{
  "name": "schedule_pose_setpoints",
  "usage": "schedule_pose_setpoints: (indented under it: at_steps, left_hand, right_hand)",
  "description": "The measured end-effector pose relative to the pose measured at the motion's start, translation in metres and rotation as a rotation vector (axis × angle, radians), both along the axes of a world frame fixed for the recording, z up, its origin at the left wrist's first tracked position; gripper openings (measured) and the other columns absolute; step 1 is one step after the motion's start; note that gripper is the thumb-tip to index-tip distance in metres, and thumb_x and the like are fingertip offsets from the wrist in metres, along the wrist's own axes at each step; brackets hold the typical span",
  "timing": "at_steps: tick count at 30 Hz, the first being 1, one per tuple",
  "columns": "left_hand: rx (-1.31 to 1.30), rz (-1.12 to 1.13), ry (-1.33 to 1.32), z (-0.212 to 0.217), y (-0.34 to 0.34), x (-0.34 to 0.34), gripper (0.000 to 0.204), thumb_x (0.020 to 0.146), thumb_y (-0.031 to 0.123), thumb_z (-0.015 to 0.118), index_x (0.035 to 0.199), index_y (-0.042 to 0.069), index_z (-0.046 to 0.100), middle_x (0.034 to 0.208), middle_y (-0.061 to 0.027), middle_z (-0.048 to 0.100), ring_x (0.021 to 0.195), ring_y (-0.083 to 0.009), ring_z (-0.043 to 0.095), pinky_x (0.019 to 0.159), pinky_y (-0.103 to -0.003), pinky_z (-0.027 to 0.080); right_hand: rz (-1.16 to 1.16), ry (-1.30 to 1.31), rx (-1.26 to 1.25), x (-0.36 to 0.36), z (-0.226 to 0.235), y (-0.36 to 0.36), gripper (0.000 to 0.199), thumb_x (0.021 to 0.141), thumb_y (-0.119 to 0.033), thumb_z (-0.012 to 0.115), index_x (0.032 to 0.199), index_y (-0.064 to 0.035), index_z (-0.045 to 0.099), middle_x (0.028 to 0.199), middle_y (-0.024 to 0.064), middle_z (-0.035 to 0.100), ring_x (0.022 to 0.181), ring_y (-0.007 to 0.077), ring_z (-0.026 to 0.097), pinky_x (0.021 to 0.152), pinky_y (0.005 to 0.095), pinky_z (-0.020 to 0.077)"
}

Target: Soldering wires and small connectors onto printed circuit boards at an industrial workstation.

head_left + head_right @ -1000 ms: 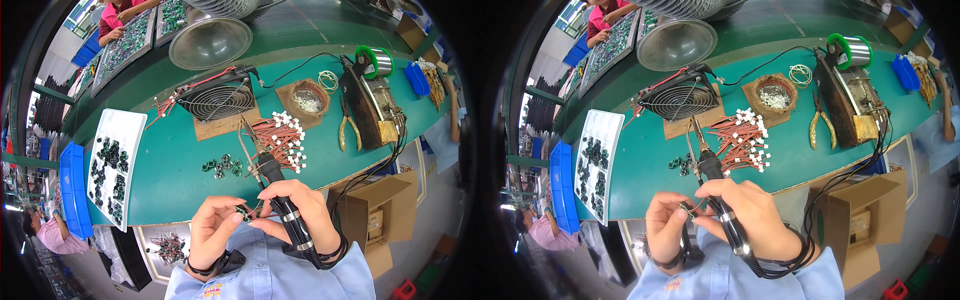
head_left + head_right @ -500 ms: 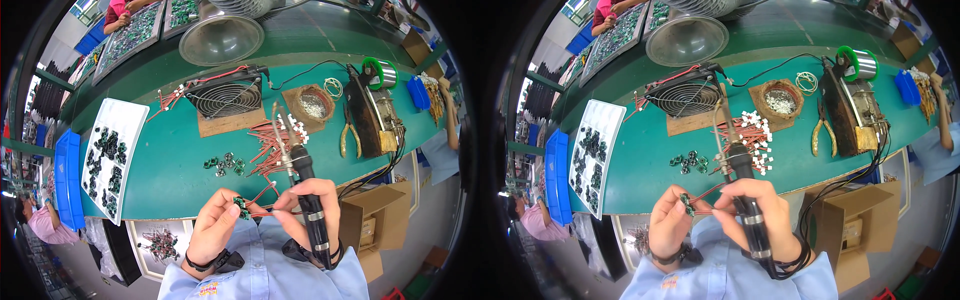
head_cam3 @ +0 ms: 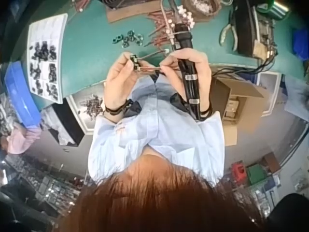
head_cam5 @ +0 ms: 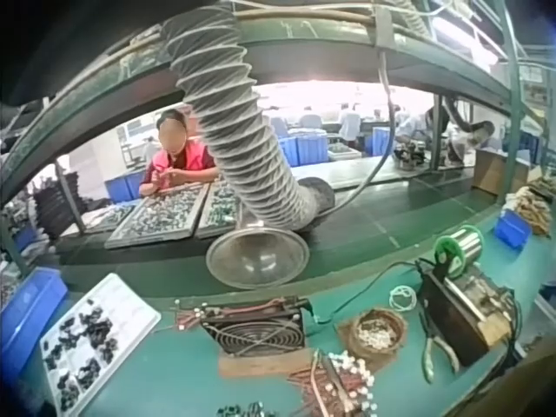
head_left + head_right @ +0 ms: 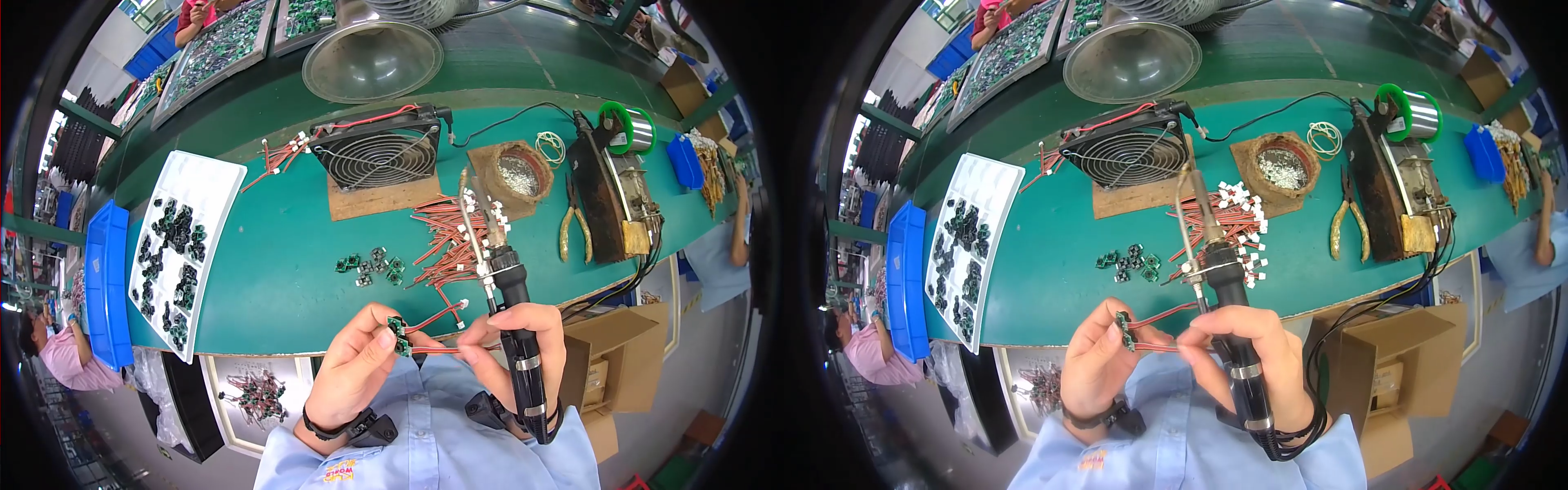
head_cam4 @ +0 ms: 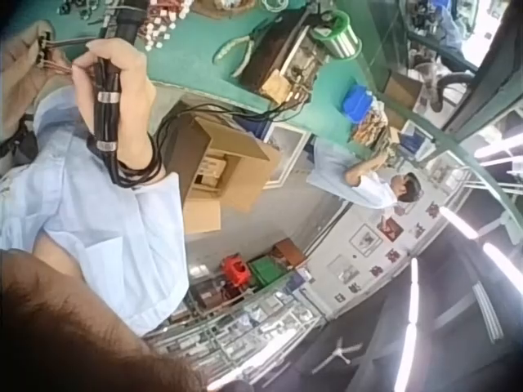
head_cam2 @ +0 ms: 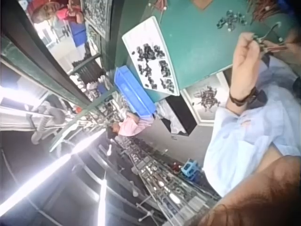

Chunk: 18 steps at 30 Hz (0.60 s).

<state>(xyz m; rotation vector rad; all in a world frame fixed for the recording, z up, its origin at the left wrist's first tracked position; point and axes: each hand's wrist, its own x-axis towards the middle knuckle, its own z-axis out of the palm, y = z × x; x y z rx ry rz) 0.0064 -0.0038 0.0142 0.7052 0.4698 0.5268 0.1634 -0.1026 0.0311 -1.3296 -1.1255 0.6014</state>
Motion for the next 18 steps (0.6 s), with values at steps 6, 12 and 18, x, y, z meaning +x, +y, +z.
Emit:
schedule_pose_setpoints:
  at_steps: [6,12,18]
  left_hand:
    - [0.274,0.214,0.165,-0.004,0.005,0.004,0.017,0.095,0.017,0.044,0.101,0.002,0.046,0.098,-0.0169,0.062,0.095,-0.0230,0.059,0.088,-0.036,0.042]
    - [0.393,0.331,0.277,-0.017,0.009,0.007,0.014,0.096,0.012,0.041,0.103,0.001,0.046,0.100,-0.0134,0.063,0.094,-0.0155,0.058,0.087,-0.030,0.042]
    - [0.426,0.360,0.262,-0.020,0.008,0.009,0.014,0.096,0.012,0.042,0.104,0.001,0.045,0.101,-0.0132,0.063,0.094,-0.0160,0.059,0.087,-0.030,0.042]
  right_hand:
    - [-0.214,-0.367,0.036,0.011,-0.017,-0.016,0.053,0.077,-0.029,0.071,0.114,-0.0019,0.044,0.091,0.0138,0.061,0.084,0.0221,0.058,0.086,0.0388,0.0398]
    - [-0.051,-0.536,-0.015,0.010,-0.028,-0.040,0.054,0.069,-0.041,0.074,0.107,-0.0081,0.054,0.086,0.0088,0.060,0.077,0.0222,0.055,0.091,0.0451,0.0299]
    - [0.004,-0.478,-0.002,0.002,-0.033,-0.043,0.047,0.062,-0.032,0.077,0.101,-0.0118,0.060,0.078,0.0049,0.061,0.073,0.0202,0.057,0.089,0.0440,0.0303]
